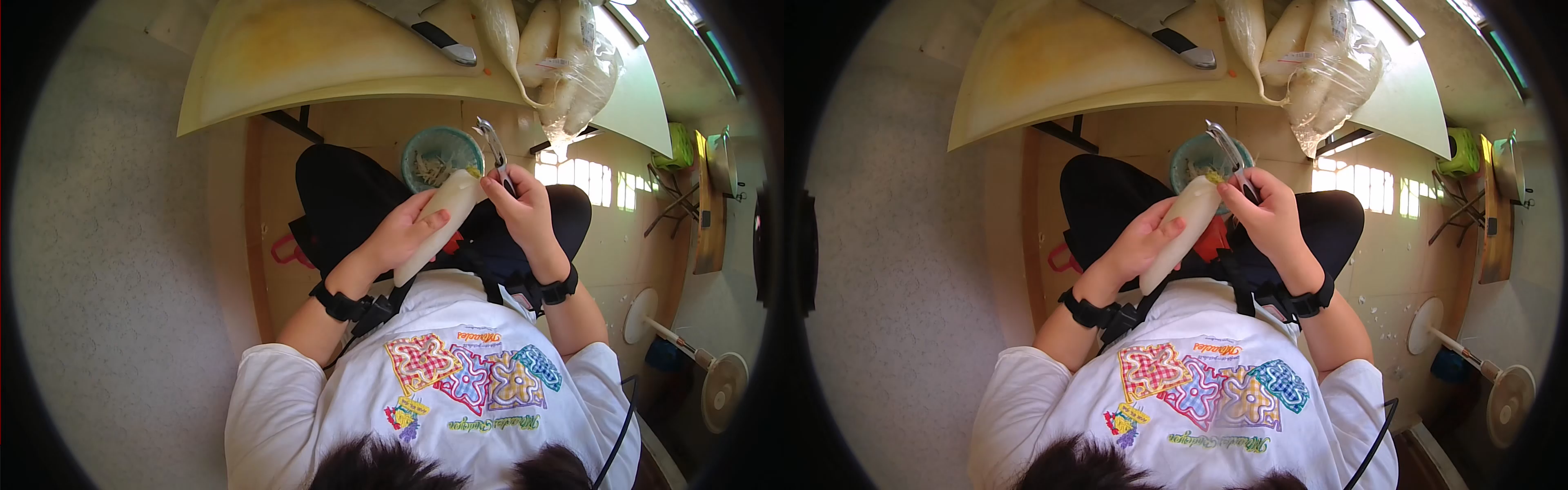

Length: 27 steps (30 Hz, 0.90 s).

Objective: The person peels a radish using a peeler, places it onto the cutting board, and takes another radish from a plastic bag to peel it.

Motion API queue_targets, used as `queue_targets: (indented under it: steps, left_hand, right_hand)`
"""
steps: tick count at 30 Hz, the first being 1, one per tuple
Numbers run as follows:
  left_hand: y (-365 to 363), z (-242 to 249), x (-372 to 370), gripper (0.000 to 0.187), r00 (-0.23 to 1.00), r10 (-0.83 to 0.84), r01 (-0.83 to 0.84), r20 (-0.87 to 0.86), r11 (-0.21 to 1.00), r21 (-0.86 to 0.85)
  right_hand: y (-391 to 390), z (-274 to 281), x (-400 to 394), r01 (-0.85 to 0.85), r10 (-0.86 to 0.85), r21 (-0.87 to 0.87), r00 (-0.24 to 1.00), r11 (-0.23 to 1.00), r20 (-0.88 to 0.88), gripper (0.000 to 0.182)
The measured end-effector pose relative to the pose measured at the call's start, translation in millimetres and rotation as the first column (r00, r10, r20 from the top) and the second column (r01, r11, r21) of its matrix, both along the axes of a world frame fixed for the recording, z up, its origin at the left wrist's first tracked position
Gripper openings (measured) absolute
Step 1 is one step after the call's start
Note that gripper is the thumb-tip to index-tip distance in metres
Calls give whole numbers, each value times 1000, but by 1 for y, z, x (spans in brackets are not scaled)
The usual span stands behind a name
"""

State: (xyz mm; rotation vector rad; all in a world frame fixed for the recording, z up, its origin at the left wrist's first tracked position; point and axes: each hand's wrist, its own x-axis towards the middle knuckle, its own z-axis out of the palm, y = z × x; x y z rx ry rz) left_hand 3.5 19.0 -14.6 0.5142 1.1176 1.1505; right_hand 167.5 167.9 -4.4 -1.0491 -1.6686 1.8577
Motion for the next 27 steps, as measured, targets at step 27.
queue_targets:
  steps: [27]
  left_hand:
    - [0, 0, -14, 58, 978, 208, -209, 27, 974, 84]
  right_hand:
    - [2, 2, 11, -58, -26, 318, 967, 946, 252, 16]
